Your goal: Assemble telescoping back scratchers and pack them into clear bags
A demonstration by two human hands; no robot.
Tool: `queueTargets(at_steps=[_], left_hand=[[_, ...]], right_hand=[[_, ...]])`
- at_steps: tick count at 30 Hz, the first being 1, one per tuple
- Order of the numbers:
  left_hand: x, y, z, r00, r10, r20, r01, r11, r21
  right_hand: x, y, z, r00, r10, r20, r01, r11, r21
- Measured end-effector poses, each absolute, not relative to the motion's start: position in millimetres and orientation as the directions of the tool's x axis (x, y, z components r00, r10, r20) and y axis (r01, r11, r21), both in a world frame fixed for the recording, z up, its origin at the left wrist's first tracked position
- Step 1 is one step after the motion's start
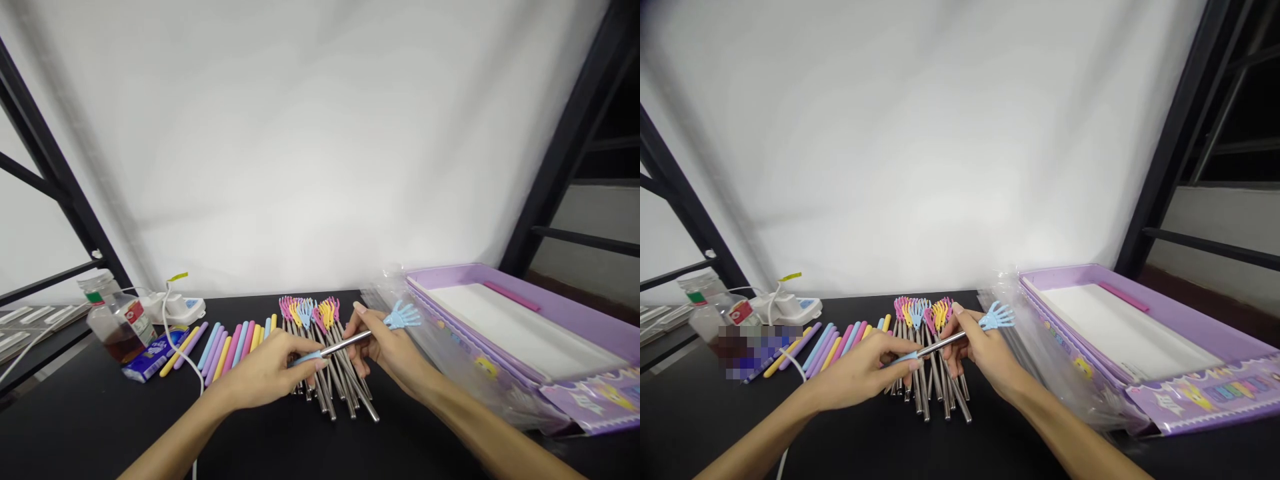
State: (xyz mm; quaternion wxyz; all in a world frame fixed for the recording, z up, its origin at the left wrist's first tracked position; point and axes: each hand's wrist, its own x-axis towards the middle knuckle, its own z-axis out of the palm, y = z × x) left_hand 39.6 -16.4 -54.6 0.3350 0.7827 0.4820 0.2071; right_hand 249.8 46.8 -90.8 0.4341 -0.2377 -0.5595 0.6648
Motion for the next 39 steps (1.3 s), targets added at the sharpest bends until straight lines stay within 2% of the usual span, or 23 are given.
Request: queueTargets(at_steps=[3, 8, 13, 16, 18, 20, 22, 25, 27, 29, 33, 36, 39], left_hand=[[38, -16, -55, 0.411, 0.911, 0.02, 0.628, -0.299, 0.719], [39, -15, -50, 0.395, 0.916, 0.072, 0.627, -0.326, 0.708], [44, -7, -47, 0.523, 0.85, -0.07, 0.462, -0.213, 0.861], [42, -1, -52, 0.519, 0.853, -0.049, 0.446, -0.221, 0.867], [36, 3, -56, 0.423, 0.9, 0.107, 0.525, -0.339, 0.781], [27, 6, -59, 0.347, 0.876, 0.334, 0.616, -0.481, 0.623], [18, 10, -60, 0.335, 0.78, 0.528, 0.663, -0.594, 0.457], [5, 13, -59, 0.356, 0.632, 0.689, 0.7, -0.669, 0.251], [-1, 14, -57, 0.377, 0.571, 0.729, 0.722, -0.674, 0.154], [-5, 13, -55, 0.412, 0.532, 0.74, 0.73, -0.678, 0.08], [-6, 14, -56, 0.506, 0.465, 0.726, 0.726, -0.685, -0.067], [-3, 18, -60, 0.551, 0.431, 0.714, 0.721, -0.677, -0.147], [2, 24, -63, 0.564, 0.413, 0.715, 0.713, -0.68, -0.169]], right_hand=[[252, 48, -86, -0.512, 0.838, 0.19, -0.299, 0.034, -0.954], [258, 46, -81, -0.47, 0.835, 0.287, -0.25, 0.186, -0.95], [257, 41, -82, -0.532, 0.784, 0.318, -0.223, 0.233, -0.947], [258, 44, -79, -0.538, 0.8, 0.266, -0.195, 0.189, -0.962], [262, 48, -74, -0.443, 0.866, 0.233, -0.222, 0.145, -0.964], [268, 53, -67, -0.322, 0.92, 0.221, -0.294, 0.124, -0.948], [275, 57, -59, -0.272, 0.94, 0.206, -0.357, 0.1, -0.929], [287, 61, -49, -0.27, 0.947, 0.176, -0.341, 0.077, -0.937], [294, 62, -43, -0.259, 0.941, 0.217, -0.22, 0.162, -0.962], [302, 62, -38, -0.292, 0.917, 0.271, -0.019, 0.278, -0.961], [317, 66, -35, -0.444, 0.869, 0.217, 0.324, 0.381, -0.866], [324, 69, -39, -0.512, 0.82, 0.254, 0.42, 0.498, -0.759], [328, 73, -41, -0.496, 0.812, 0.308, 0.429, 0.537, -0.726]])
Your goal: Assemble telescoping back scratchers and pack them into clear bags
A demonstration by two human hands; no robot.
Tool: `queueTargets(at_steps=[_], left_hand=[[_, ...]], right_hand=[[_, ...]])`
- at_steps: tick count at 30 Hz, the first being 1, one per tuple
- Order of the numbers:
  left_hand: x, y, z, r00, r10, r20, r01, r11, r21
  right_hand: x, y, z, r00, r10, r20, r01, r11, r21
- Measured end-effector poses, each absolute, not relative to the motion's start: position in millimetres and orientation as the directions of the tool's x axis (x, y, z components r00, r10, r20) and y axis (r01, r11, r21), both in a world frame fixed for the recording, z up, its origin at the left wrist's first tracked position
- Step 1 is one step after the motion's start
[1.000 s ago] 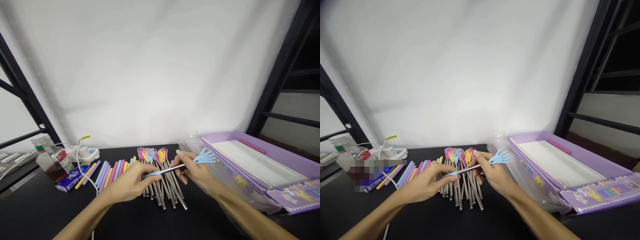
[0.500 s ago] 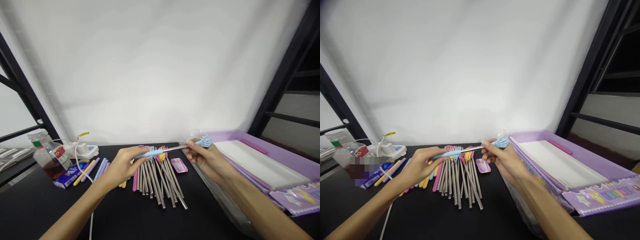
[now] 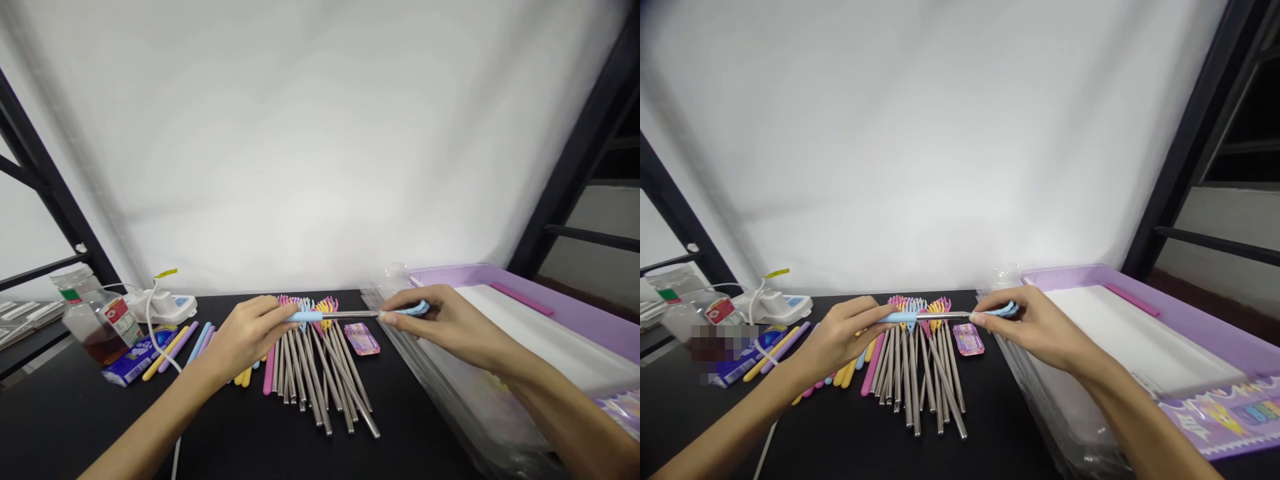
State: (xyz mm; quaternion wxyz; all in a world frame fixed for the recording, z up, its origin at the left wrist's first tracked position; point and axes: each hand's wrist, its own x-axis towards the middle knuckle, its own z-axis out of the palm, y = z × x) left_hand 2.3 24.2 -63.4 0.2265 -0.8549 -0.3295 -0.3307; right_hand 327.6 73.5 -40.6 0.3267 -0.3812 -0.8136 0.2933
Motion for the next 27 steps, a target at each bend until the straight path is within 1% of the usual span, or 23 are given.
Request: queueTargets(at_steps=[2, 4, 7, 10, 13, 16, 18, 19, 20, 21, 22, 23, 24, 25, 26, 27], left_hand=[[7, 28, -63, 0.56, 0.442, 0.701, 0.699, -0.706, -0.114], [11, 31, -59, 0.532, 0.536, 0.655, 0.69, -0.723, 0.03], [17, 35, -49, 0.451, 0.726, 0.519, 0.697, -0.65, 0.304], [21, 35, -40, 0.378, 0.853, 0.36, 0.704, -0.517, 0.487], [21, 34, -35, 0.364, 0.897, 0.251, 0.659, -0.439, 0.611], [20, 32, -32, 0.396, 0.906, 0.147, 0.599, -0.377, 0.707], [19, 31, -31, 0.401, 0.906, 0.132, 0.579, -0.363, 0.73], [19, 30, -30, 0.39, 0.907, 0.159, 0.581, -0.376, 0.722], [19, 29, -30, 0.37, 0.906, 0.207, 0.589, -0.401, 0.701], [20, 28, -31, 0.339, 0.901, 0.27, 0.606, -0.429, 0.67], [20, 28, -33, 0.301, 0.891, 0.34, 0.629, -0.454, 0.631], [19, 27, -35, 0.263, 0.873, 0.411, 0.657, -0.474, 0.586], [19, 27, -37, 0.231, 0.847, 0.478, 0.687, -0.49, 0.536], [18, 27, -40, 0.213, 0.813, 0.542, 0.718, -0.506, 0.478], [17, 27, -44, 0.214, 0.772, 0.598, 0.746, -0.524, 0.41], [15, 27, -47, 0.231, 0.729, 0.644, 0.773, -0.54, 0.334]], right_hand=[[329, 77, -39, -0.482, 0.806, 0.342, 0.417, 0.555, -0.72], [329, 83, -35, -0.512, 0.764, 0.393, 0.401, 0.617, -0.677], [325, 91, -30, -0.586, 0.637, 0.501, 0.366, 0.76, -0.538], [320, 94, -29, -0.601, 0.503, 0.622, 0.32, 0.864, -0.389], [314, 91, -33, -0.602, 0.374, 0.706, 0.26, 0.927, -0.27], [310, 88, -36, -0.613, 0.262, 0.746, 0.222, 0.963, -0.155], [308, 87, -34, -0.631, 0.238, 0.739, 0.227, 0.967, -0.117], [306, 86, -32, -0.641, 0.252, 0.725, 0.246, 0.962, -0.116], [305, 85, -30, -0.632, 0.292, 0.717, 0.284, 0.949, -0.136], [302, 83, -27, -0.588, 0.363, 0.723, 0.335, 0.923, -0.191], [300, 81, -24, -0.497, 0.461, 0.735, 0.38, 0.877, -0.294], [296, 78, -21, -0.366, 0.583, 0.725, 0.39, 0.804, -0.449], [292, 75, -18, -0.23, 0.712, 0.663, 0.334, 0.698, -0.634], [288, 72, -17, -0.139, 0.829, 0.541, 0.207, 0.559, -0.803], [283, 70, -17, -0.129, 0.912, 0.39, 0.046, 0.398, -0.916], [278, 68, -17, -0.179, 0.949, 0.259, -0.105, 0.243, -0.964]])
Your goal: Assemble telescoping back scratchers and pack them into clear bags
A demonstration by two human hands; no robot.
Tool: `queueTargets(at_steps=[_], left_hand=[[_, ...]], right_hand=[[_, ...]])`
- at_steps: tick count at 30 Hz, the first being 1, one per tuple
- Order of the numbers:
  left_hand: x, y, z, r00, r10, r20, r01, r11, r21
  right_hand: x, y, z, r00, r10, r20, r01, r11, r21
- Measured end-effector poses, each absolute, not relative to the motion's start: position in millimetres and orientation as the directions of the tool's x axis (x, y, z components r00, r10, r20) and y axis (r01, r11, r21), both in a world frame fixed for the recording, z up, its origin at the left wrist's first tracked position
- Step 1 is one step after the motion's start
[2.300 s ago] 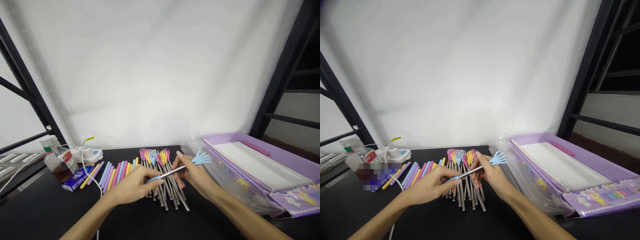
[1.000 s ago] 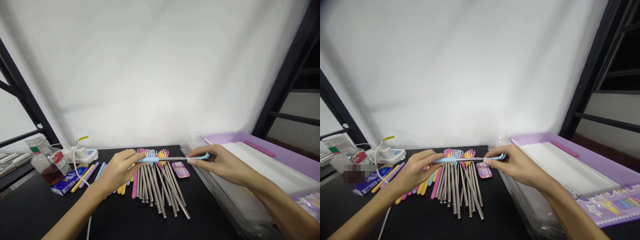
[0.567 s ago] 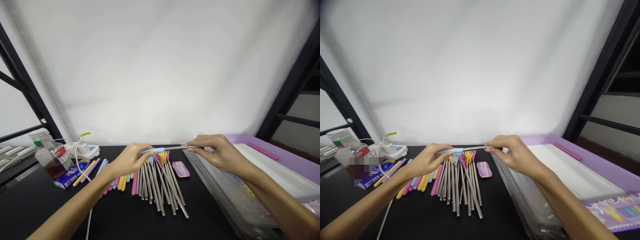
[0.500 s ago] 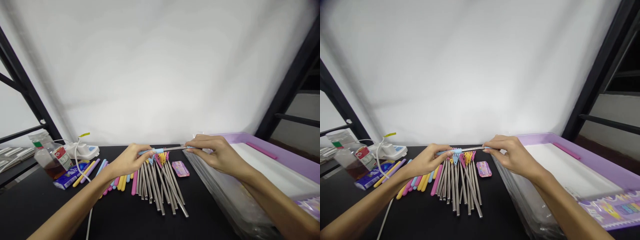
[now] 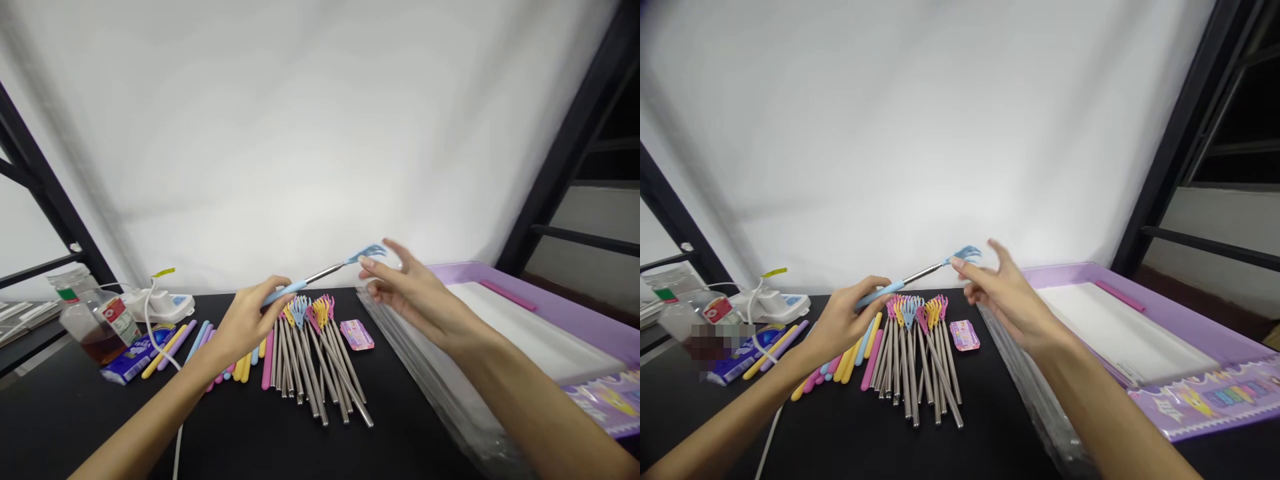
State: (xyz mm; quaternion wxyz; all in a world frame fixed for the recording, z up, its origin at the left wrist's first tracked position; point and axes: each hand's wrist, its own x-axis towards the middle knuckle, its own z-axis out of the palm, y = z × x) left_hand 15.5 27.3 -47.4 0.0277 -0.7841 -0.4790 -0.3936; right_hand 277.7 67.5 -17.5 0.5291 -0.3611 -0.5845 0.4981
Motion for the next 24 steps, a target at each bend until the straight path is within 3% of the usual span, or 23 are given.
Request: queueTargets(at_steps=[3, 8, 13, 21, 24], left_hand=[[12, 28, -58, 0.321, 0.6, 0.733, 0.811, -0.574, 0.115], [13, 27, -68, 0.396, 0.497, 0.772, 0.807, -0.59, -0.034], [17, 25, -72, 0.434, 0.467, 0.771, 0.835, -0.529, -0.149], [18, 22, -77, 0.505, 0.431, 0.747, 0.802, -0.555, -0.222], [21, 22, -76, 0.49, 0.425, 0.761, 0.767, -0.624, -0.145]], right_hand=[[263, 64, -25, -0.294, 0.948, 0.124, -0.392, -0.001, -0.92], [251, 61, -40, -0.233, 0.968, 0.094, -0.623, -0.075, -0.778], [249, 59, -53, -0.28, 0.96, 0.01, -0.611, -0.171, -0.773], [242, 55, -58, -0.236, 0.971, 0.03, -0.448, -0.081, -0.89], [240, 53, -59, -0.207, 0.975, 0.078, -0.464, -0.028, -0.886]])
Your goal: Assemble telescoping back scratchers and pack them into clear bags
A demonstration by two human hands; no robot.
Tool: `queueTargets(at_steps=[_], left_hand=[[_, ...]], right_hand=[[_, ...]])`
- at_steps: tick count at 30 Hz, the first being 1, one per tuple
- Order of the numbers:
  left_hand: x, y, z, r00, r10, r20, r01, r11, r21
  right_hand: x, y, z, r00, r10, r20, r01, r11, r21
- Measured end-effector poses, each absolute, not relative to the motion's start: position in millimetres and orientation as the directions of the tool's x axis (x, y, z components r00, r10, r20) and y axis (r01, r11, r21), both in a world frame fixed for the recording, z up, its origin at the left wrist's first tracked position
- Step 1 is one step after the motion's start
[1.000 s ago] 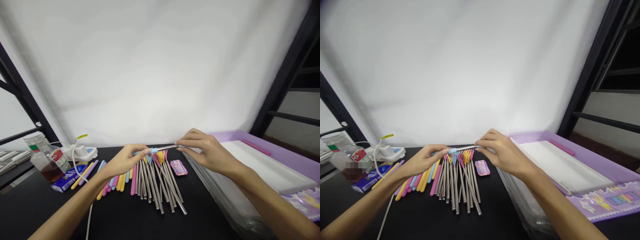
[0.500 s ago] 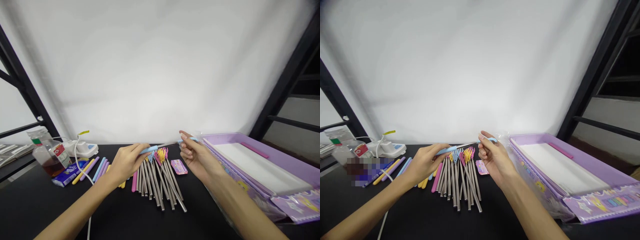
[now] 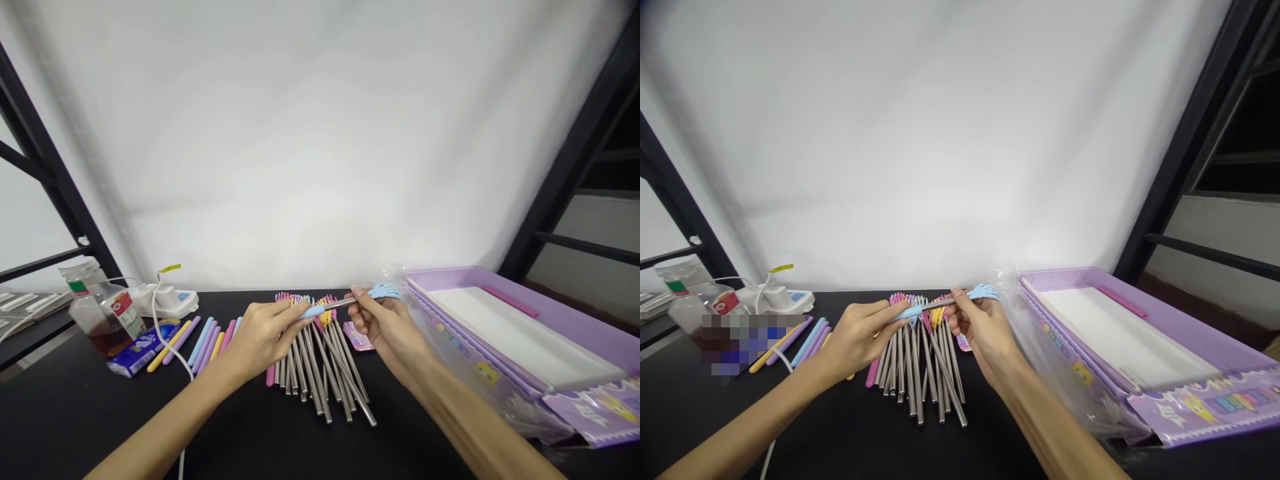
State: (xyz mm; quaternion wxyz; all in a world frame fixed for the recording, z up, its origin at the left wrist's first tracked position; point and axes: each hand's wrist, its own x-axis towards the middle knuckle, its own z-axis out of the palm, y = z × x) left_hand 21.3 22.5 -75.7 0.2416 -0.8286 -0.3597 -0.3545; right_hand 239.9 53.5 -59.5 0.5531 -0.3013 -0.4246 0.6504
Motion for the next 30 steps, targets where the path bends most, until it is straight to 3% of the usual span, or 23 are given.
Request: queueTargets(at_steps=[4, 9, 13, 16, 18, 20, 23, 26, 28, 30], left_hand=[[31, 17, -68, 0.385, 0.567, 0.729, 0.708, -0.687, 0.161], [42, 9, -55, 0.241, 0.871, 0.428, 0.541, -0.487, 0.686], [43, 11, -53, 0.307, 0.937, 0.163, 0.325, -0.265, 0.908], [44, 12, -52, 0.433, 0.901, 0.017, 0.162, -0.097, 0.982], [45, 12, -50, 0.417, 0.908, 0.03, 0.229, -0.137, 0.964], [46, 12, -48, 0.345, 0.926, 0.152, 0.382, -0.287, 0.879], [40, 15, -51, 0.253, 0.869, 0.426, 0.581, -0.488, 0.651], [27, 19, -61, 0.276, 0.711, 0.647, 0.686, -0.617, 0.386], [18, 22, -67, 0.35, 0.612, 0.709, 0.721, -0.66, 0.214], [12, 23, -69, 0.429, 0.534, 0.729, 0.757, -0.652, 0.032]], right_hand=[[239, 51, -60, -0.193, 0.97, 0.145, -0.461, 0.041, -0.886], [238, 45, -63, -0.216, 0.94, 0.263, -0.445, 0.145, -0.884], [239, 43, -69, -0.248, 0.899, 0.362, -0.416, 0.238, -0.877], [241, 44, -71, -0.294, 0.878, 0.378, -0.397, 0.247, -0.884], [244, 46, -70, -0.339, 0.878, 0.337, -0.407, 0.186, -0.894], [247, 48, -66, -0.382, 0.884, 0.27, -0.43, 0.089, -0.899], [252, 51, -60, -0.355, 0.924, 0.142, -0.496, -0.057, -0.866], [257, 56, -58, -0.266, 0.963, 0.046, -0.527, -0.105, -0.843], [260, 58, -58, -0.216, 0.976, 0.04, -0.459, -0.065, -0.886], [264, 59, -57, -0.213, 0.975, 0.064, -0.283, 0.001, -0.959]])
